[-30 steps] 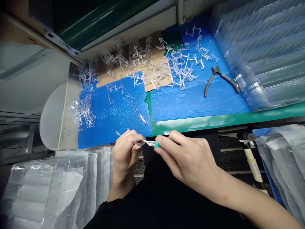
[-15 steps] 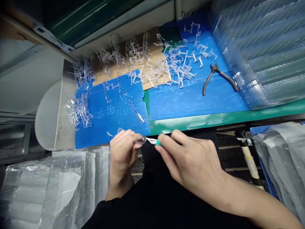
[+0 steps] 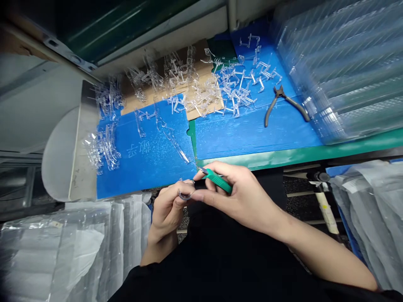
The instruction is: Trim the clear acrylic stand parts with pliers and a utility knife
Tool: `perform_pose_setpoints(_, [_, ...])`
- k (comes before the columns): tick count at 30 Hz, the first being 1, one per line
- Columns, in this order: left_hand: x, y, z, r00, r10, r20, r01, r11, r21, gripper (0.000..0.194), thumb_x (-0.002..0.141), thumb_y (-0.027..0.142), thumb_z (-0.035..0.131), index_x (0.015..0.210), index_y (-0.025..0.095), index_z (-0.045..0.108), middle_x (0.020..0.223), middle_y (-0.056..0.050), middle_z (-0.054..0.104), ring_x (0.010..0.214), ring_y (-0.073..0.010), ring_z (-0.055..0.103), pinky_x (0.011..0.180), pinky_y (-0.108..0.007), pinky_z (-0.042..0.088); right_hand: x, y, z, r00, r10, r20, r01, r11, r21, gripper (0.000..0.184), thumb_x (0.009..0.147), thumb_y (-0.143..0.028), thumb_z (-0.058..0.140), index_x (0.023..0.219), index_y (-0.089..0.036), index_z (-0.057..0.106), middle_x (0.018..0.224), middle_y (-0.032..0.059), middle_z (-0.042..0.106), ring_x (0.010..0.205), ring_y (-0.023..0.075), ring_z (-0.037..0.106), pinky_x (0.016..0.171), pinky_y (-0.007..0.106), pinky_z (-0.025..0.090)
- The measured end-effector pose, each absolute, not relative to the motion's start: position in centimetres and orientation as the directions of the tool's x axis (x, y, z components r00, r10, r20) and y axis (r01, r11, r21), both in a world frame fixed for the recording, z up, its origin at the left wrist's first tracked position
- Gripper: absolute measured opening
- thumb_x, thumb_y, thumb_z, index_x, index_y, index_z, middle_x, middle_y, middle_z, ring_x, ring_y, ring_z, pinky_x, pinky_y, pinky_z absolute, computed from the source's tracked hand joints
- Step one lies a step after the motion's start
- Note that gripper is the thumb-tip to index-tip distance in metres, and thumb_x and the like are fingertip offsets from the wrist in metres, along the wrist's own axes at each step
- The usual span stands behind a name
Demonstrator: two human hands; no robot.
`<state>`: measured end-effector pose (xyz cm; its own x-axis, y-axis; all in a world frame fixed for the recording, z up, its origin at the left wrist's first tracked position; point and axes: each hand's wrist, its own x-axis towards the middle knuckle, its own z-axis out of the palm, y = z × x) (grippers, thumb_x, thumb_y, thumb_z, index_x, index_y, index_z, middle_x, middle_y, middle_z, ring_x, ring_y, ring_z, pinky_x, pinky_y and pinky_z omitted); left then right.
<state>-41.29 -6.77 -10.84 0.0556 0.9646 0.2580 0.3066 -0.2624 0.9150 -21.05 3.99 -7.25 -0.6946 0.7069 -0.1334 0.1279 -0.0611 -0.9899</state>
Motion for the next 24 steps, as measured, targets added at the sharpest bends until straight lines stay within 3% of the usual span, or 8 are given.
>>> perform_pose_setpoints(5, [-41.3,-7.0,-11.3,0.028,0.976,0.215,0.276,-0.215,0.937,0.033,0.114,0.043,0.049,0.102,0.019,0.068,0.077,-0.003,0.066,0.067,-0.0157,0.059,0.069,-0.029,0.046,-21.8,3.6,-6.8,-0.763,0.610,-0.213,0.019,-0.308,-0.951,0.043,0.100,-0.059,0.073,0.084,-0.020,0.080,0.079,0.0038,0.075,0.054,0.0114,0.049,0.052,0.028,0.038])
perform_pose_setpoints(9, [-41.3,-7.3,-11.9,0.029,0.980,0.198,0.279,-0.198,0.940,0.029,0.114,0.044,0.051,0.106,0.020,0.064,0.081,-0.002,0.066,0.067,-0.0144,0.059,0.067,-0.027,0.045,-21.8,3.3,-7.5,-0.768,0.566,-0.300,0.072,-0.390,-0.918,0.039,0.095,-0.056,0.080,0.086,-0.018,0.081,0.077,0.0053,0.077,0.047,0.0085,0.043,0.046,0.026,0.029])
perform_pose_setpoints(12, [-41.3,-7.0,-12.0,0.010,0.954,0.301,0.376,-0.283,0.882,0.023,0.113,0.037,0.052,0.102,0.020,0.063,0.081,-0.002,0.065,0.070,-0.0145,0.059,0.067,-0.027,0.043,-21.4,3.2,-8.1,-0.759,0.571,-0.314,0.059,-0.420,-0.906,0.032,0.097,-0.047,0.077,0.090,-0.017,0.080,0.077,0.0061,0.078,0.045,0.0072,0.041,0.046,0.025,0.026])
perform_pose_setpoints(14, [-41.1,-6.5,-11.6,0.071,0.908,0.413,0.475,-0.394,0.787,0.027,0.111,0.032,0.052,0.090,0.019,0.059,0.074,-0.002,0.060,0.065,-0.0144,0.055,0.063,-0.030,0.037,-21.1,3.2,-8.5,-0.728,0.614,-0.303,0.006,-0.437,-0.900,0.030,0.101,-0.044,0.071,0.094,-0.016,0.079,0.073,0.0044,0.076,0.043,0.0062,0.036,0.045,0.025,0.022])
perform_pose_setpoints(16, [-40.5,-5.9,-10.9,0.229,0.845,0.484,0.558,-0.521,0.646,0.036,0.107,0.030,0.053,0.073,0.020,0.050,0.063,0.001,0.051,0.057,-0.0137,0.045,0.058,-0.033,0.029,-20.7,3.3,-8.7,-0.650,0.698,-0.300,-0.034,-0.422,-0.906,0.027,0.099,-0.044,0.074,0.095,-0.017,0.075,0.065,-0.0004,0.069,0.043,0.0060,0.031,0.045,0.025,0.019])
perform_pose_setpoints(18, [-39.2,-5.6,-10.3,0.410,0.767,0.494,0.569,-0.638,0.518,0.040,0.101,0.028,0.055,0.064,0.021,0.041,0.055,0.003,0.045,0.050,-0.0130,0.039,0.055,-0.035,0.024,-20.5,3.3,-8.8,-0.570,0.775,-0.274,-0.014,-0.343,-0.939,0.025,0.093,-0.041,0.082,0.097,-0.017,0.073,0.063,-0.0040,0.063,0.046,0.0071,0.036,0.047,0.024,0.025])
perform_pose_setpoints(21, [-36.6,-5.3,-10.3,0.583,0.625,0.518,0.476,-0.780,0.405,0.037,0.091,0.028,0.056,0.057,0.022,0.043,0.049,0.003,0.045,0.044,-0.0131,0.040,0.051,-0.035,0.025,-20.4,3.0,-9.1,-0.586,0.785,-0.202,0.094,-0.181,-0.979,0.023,0.090,-0.034,0.083,0.105,-0.018,0.076,0.070,-0.0036,0.063,0.060,0.0117,0.051,0.059,0.025,0.039])
perform_pose_setpoints(24, [-34.1,-5.1,-11.1,0.718,0.481,0.503,0.353,-0.874,0.334,0.032,0.086,0.026,0.056,0.055,0.022,0.050,0.046,0.001,0.046,0.039,-0.0149,0.039,0.047,-0.036,0.027,-20.0,2.4,-9.9,-0.622,0.752,-0.220,0.236,-0.089,-0.968,0.022,0.093,-0.034,0.079,0.107,-0.018,0.079,0.073,-0.0027,0.064,0.069,0.0148,0.055,0.066,0.027,0.042])
